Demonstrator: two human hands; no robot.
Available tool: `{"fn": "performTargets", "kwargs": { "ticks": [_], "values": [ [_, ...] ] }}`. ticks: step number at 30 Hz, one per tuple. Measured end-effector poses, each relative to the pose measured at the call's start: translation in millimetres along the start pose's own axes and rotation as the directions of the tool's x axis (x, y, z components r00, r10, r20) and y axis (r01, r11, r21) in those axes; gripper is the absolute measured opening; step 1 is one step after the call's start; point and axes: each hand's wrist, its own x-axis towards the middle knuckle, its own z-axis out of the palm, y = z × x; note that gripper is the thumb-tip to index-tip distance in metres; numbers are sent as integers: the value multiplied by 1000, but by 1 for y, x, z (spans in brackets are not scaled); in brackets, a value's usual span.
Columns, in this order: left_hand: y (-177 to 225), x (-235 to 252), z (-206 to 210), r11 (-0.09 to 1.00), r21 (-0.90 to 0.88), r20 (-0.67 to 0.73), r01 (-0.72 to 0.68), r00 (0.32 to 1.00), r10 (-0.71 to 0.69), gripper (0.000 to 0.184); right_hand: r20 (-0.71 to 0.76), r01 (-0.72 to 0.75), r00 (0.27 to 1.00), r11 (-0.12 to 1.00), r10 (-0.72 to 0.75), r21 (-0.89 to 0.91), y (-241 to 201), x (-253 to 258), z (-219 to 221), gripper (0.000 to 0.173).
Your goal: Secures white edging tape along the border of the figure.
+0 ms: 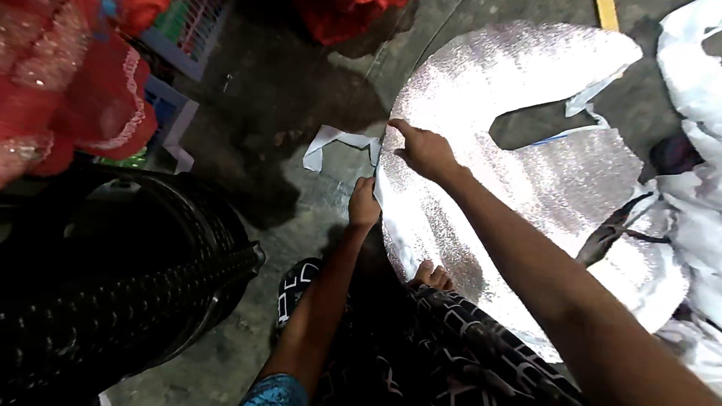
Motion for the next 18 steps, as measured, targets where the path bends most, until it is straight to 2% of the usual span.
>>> {"fn": "performTargets", "kwargs": {
  "ticks": [2, 4, 6, 8, 11, 14, 18],
  "values": [
    [9, -1, -3, 999, 7, 17, 53, 998, -53, 38, -62, -45, 996, 975, 60, 219, 1, -32, 28, 43],
    [36, -1, -17, 967, 82, 182, 240, 951, -252, 41, -40, -130, 987, 916, 156, 380, 0, -64, 58, 36],
    [25, -4, -6, 977, 24, 27, 214, 976, -214, 35, 3, -231, 966, 861, 258, 452, -2, -82, 83, 36],
    [33, -5, -6, 945, 83, 29, 315, 947, -319, 31, 28, -292, 947, 824, 319, 485, -2, -83, 96, 37],
    [40, -2, -7, 894, 116, 75, 433, 893, -443, 28, 16, -289, 946, 817, 325, 499, 6, -77, 109, 32],
    [38, 0, -9, 890, 82, 130, 448, 881, -455, 20, 5, -298, 940, 810, 342, 506, 8, -75, 113, 32],
    [28, -2, -5, 946, 39, 179, 322, 929, -323, 31, 6, -294, 940, 800, 342, 522, 9, -76, 110, 34]
  ]
}}
